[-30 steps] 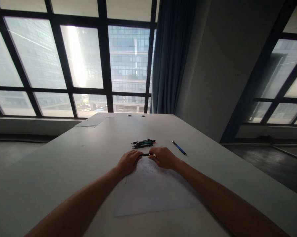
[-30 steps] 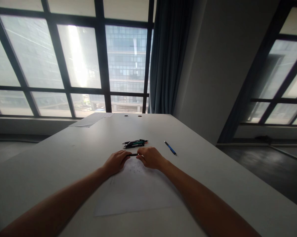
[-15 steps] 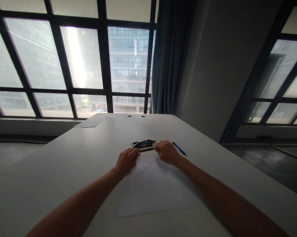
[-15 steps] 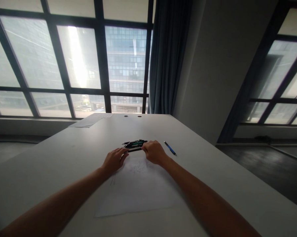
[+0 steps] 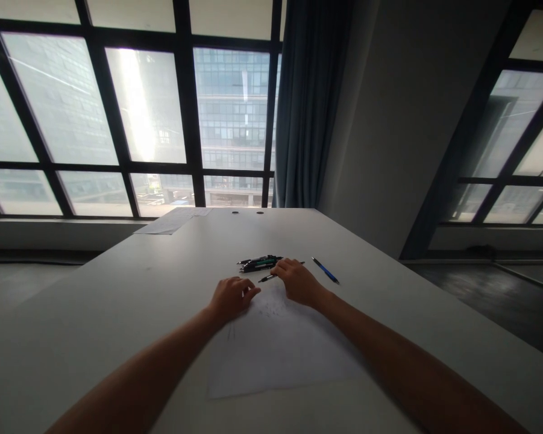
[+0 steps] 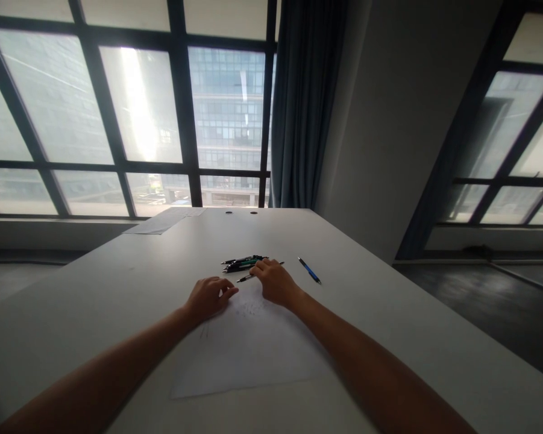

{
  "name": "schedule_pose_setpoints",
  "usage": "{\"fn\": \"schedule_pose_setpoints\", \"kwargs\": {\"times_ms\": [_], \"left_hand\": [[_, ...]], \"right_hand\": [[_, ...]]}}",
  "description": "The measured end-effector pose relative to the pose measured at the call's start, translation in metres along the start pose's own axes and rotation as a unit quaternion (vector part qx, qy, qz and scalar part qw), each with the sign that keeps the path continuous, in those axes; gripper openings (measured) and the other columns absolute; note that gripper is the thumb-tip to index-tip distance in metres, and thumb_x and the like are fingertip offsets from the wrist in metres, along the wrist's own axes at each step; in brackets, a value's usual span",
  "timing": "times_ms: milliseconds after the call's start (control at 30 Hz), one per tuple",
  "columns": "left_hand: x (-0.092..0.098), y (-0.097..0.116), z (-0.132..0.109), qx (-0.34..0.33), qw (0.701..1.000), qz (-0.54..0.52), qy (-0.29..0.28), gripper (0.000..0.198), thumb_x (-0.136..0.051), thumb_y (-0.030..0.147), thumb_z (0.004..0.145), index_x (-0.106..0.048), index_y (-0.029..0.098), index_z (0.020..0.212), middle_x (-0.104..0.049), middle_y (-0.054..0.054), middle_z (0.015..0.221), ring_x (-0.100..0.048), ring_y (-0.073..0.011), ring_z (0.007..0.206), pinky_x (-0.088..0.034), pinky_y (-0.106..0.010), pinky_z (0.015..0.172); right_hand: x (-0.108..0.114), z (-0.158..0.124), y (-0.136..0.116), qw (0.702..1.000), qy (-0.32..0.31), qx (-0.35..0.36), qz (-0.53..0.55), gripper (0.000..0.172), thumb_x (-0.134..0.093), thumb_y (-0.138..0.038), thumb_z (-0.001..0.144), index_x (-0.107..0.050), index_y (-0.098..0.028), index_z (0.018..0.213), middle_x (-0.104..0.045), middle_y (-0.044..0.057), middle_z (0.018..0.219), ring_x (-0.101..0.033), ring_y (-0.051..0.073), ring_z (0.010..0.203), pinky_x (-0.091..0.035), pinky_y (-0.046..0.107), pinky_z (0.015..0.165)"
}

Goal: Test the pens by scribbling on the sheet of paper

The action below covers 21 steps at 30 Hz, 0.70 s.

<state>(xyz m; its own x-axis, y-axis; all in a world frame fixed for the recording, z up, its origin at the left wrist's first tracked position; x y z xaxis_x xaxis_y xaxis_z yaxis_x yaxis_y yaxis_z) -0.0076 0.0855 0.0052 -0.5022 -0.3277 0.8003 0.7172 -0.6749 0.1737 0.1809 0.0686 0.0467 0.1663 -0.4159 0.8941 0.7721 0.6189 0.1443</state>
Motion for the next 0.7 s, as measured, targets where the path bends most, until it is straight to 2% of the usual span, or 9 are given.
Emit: {"fn": "schedule_pose_setpoints", "kwargs": {"times_ms": [67,133,200,267,367,533,700], "left_hand": [[-0.001,0.0,0.0,0.012,1.0,-0.006,-0.019,0.03,-0.049,0.038,0.091,-0.069,0.02,0.078,-0.07,-0.002,0.072,-0.062,-0.0147,0.063,-0.044,-0.025,0.061],[-0.001,0.001,0.001,0.012,0.999,-0.009,-0.031,0.028,-0.049,0.034,0.091,-0.069,0.02,0.078,-0.07,-0.002,0.075,-0.061,-0.0146,0.066,-0.042,-0.024,0.06],[-0.002,0.001,0.001,0.013,0.999,-0.009,-0.044,0.027,-0.049,0.033,0.09,-0.068,0.02,0.078,-0.069,-0.003,0.078,-0.062,-0.0152,0.069,-0.041,-0.025,0.061],[-0.001,0.001,0.001,0.02,0.998,-0.008,-0.059,0.026,-0.049,0.032,0.089,-0.068,0.019,0.077,-0.068,-0.003,0.08,-0.061,-0.0155,0.07,-0.041,-0.025,0.062],[0.0,0.002,0.001,0.026,0.997,-0.01,-0.077,0.028,-0.047,0.032,0.09,-0.068,0.019,0.078,-0.067,-0.004,0.081,-0.061,-0.0151,0.071,-0.04,-0.025,0.063],[0.0,0.003,0.001,0.027,0.996,-0.025,-0.081,0.028,-0.046,0.032,0.09,-0.067,0.019,0.078,-0.066,-0.004,0.081,-0.059,-0.0144,0.072,-0.04,-0.024,0.065],[0.0,0.003,0.001,0.023,0.996,-0.031,-0.078,0.027,-0.046,0.032,0.09,-0.066,0.018,0.078,-0.066,-0.003,0.081,-0.059,-0.0143,0.072,-0.039,-0.024,0.064]], "right_hand": [[0.005,-0.002,0.007,1.0,0.017,-0.023,0.007,0.017,-0.054,-0.019,0.087,-0.062,-0.013,0.102,-0.063,0.011,0.1,-0.055,0.022,0.091,-0.04,0.035,0.081],[0.01,-0.003,0.007,0.999,0.024,-0.025,0.01,0.029,-0.058,-0.043,0.087,-0.063,-0.015,0.088,-0.063,0.01,0.09,-0.054,0.021,0.084,-0.038,0.035,0.078],[0.013,-0.002,0.002,1.0,0.028,-0.011,0.006,0.044,-0.057,-0.058,0.083,-0.06,-0.016,0.071,-0.061,0.008,0.078,-0.052,0.019,0.075,-0.035,0.034,0.075],[0.016,-0.001,-0.006,0.999,0.038,0.011,0.001,0.049,-0.055,-0.06,0.082,-0.055,-0.017,0.06,-0.058,0.005,0.068,-0.048,0.017,0.068,-0.033,0.033,0.071],[0.02,0.001,-0.017,0.997,0.061,0.045,-0.006,0.049,-0.056,-0.059,0.079,-0.052,-0.017,0.054,-0.054,0.003,0.06,-0.044,0.015,0.062,-0.029,0.032,0.067],[0.023,-0.001,-0.027,0.99,0.083,0.113,0.0,0.05,-0.056,-0.061,0.077,-0.051,-0.017,0.055,-0.053,0.003,0.06,-0.042,0.015,0.062,-0.029,0.032,0.068],[0.022,-0.001,-0.026,0.989,0.077,0.125,0.001,0.051,-0.052,-0.063,0.081,-0.051,-0.017,0.058,-0.054,0.003,0.063,-0.041,0.014,0.06,-0.029,0.031,0.069]]}}
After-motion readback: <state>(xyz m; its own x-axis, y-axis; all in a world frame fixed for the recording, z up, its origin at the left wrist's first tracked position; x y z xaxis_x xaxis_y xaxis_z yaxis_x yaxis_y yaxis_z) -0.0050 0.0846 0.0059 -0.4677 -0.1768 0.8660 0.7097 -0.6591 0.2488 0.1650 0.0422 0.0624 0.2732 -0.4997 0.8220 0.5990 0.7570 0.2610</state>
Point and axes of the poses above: each hand's wrist, its own z-axis towards the middle knuckle, its own x-axis out of the back of the hand, y = z × x, the point moved 3 cm from there along z, towards the middle knuckle
